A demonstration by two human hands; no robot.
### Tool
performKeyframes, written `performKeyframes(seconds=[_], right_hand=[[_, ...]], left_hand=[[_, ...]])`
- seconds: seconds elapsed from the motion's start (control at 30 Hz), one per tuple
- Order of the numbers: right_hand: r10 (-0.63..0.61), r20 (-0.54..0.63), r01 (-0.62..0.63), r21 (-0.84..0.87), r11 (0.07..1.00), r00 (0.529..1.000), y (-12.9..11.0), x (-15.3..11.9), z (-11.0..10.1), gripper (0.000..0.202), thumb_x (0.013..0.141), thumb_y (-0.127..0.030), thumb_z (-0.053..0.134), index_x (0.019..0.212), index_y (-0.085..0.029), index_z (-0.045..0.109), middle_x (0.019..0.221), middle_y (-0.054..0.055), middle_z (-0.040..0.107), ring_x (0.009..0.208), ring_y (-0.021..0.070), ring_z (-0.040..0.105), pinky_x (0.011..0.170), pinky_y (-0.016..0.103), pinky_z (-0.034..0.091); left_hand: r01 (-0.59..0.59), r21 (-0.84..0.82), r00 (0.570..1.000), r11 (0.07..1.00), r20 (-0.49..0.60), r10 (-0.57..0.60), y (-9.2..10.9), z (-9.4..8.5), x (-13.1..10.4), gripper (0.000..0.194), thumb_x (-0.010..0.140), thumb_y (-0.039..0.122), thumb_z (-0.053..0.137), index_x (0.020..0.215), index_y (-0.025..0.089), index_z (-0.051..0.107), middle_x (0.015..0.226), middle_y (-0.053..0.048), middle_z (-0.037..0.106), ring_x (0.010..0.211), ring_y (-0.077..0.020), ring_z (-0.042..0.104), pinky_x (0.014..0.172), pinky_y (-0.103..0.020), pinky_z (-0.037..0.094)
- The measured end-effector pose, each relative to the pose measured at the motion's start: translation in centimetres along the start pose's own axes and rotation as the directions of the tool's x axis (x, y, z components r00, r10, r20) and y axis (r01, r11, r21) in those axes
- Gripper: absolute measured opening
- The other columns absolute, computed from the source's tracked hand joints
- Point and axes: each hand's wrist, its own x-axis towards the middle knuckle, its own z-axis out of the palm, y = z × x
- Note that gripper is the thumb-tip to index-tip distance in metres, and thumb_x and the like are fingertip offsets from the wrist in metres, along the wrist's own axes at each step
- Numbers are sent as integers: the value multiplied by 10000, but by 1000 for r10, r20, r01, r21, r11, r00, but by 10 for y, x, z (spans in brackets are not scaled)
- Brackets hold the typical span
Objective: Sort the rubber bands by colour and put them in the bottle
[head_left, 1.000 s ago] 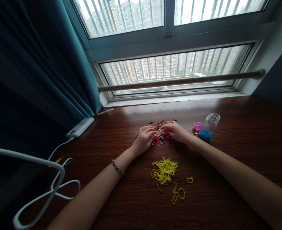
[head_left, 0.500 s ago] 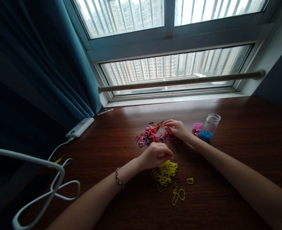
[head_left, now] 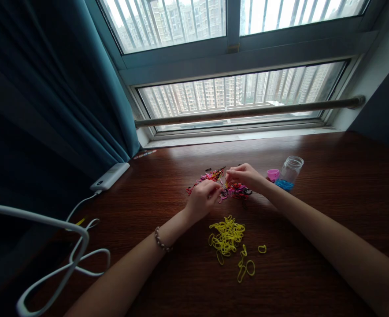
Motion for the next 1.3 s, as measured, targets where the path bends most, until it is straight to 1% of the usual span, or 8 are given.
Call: performKeyframes(seconds=[0.1,0.17,0.2,0.33,0.47,0.83,1.07,1.3], right_hand=[[193,462,-174,-85,981,866,-13,-9,7,360,712,-431,619,773,-83,689,792,94,677,747,152,626,725,278,483],[282,616,-215,-183,959,735,-17,-11,11,405,724,-446,602,875,-79,682,861,116,678,783,164,632,709,266,487],[290,620,-195,-218,956,729,-17,-10,11,421,737,-460,582,895,-82,680,861,117,680,765,159,634,675,251,486],[19,205,62,-380,923,979,-3,2,5,450,787,-507,484,779,-105,689,698,71,676,592,117,591,535,207,433],[-318,-177,123,-671,731,931,18,13,-6,482,827,-502,407,693,-137,692,650,53,675,583,133,582,570,227,415],[-351,38,188,-895,405,936,24,9,-2,523,900,-404,304,587,-173,653,671,52,682,718,173,582,757,282,389],[-351,-27,135,-893,430,936,31,12,-10,465,885,-367,353,575,-177,643,660,59,677,722,177,588,741,271,405],[-432,-135,152,-809,567,892,27,10,-8,391,854,-341,416,633,-166,686,779,76,689,727,177,622,699,277,445]], left_hand=[[-51,187,998,981,-26,57,-27,0,3,177,837,247,469,917,183,614,939,-74,626,951,-201,523,862,-362,407],[-106,248,993,963,77,89,-38,2,3,232,839,267,466,1023,200,590,1100,-73,590,1124,-228,440,971,-422,324],[-132,263,985,956,140,98,-41,3,3,273,841,287,463,1082,210,566,1170,-69,558,1191,-236,385,1011,-450,269],[-155,285,948,946,312,62,-43,7,4,442,849,402,425,1263,249,421,1322,-58,441,1302,-256,231,1060,-533,76],[-130,301,938,945,345,19,-47,12,4,475,850,470,381,1283,274,397,1349,-52,412,1320,-257,193,1046,-566,25],[-88,326,936,941,350,-34,-49,13,3,507,857,513,313,1310,287,349,1354,-27,407,1309,-254,212,1042,-567,-36],[-106,284,967,953,254,32,-44,9,1,464,864,419,385,1278,210,398,1304,-95,445,1273,-251,285,1057,-541,70],[-3,54,995,999,-94,8,-55,7,0,230,860,189,408,1031,177,562,1034,-91,581,1009,-188,519,896,-354,418]])
